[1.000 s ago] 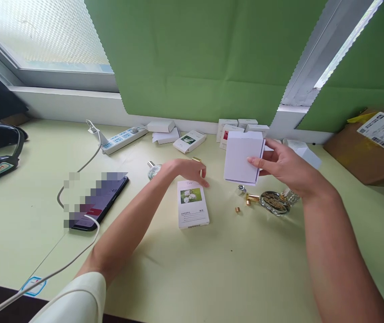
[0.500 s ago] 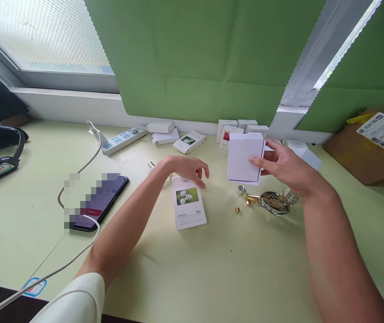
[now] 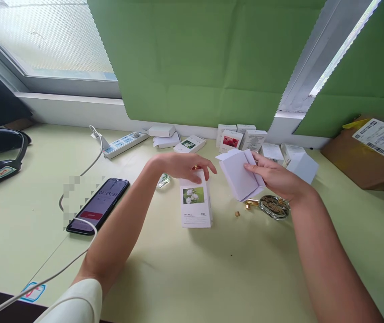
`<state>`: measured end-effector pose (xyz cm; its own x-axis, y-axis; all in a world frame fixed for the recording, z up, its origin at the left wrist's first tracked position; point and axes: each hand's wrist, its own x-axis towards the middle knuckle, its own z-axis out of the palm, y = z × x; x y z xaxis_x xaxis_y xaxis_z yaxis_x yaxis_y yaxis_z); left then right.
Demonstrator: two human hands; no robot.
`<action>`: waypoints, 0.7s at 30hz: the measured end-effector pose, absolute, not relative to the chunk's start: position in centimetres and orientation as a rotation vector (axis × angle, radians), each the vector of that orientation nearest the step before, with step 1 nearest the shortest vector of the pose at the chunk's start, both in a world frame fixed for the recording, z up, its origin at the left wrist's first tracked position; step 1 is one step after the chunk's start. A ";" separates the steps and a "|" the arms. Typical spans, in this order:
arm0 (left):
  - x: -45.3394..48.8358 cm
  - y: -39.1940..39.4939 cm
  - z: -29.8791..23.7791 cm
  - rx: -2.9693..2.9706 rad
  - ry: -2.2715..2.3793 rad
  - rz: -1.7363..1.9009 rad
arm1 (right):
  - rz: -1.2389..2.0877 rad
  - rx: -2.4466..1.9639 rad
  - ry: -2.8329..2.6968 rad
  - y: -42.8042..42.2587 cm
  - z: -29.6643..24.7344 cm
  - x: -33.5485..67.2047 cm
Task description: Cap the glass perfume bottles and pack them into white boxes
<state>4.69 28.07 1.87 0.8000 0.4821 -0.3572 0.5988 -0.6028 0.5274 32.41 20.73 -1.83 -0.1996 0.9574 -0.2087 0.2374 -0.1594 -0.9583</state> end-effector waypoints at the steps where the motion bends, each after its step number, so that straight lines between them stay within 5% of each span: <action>1: 4.6 28.1 1.9 2.337 0.782 -0.231 | 1.398 -1.433 -1.447 20.8 -1.9 32.3; 21: 5.3 27.3 3.0 2.778 0.424 0.335 | 1.260 -0.935 -1.123 21.7 -1.6 31.6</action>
<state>5.30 27.28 2.96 0.9289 0.3234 0.1807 0.2509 -0.9081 0.3353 31.62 21.68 -1.61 -0.0339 0.9925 0.1174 -0.2303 0.1065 -0.9673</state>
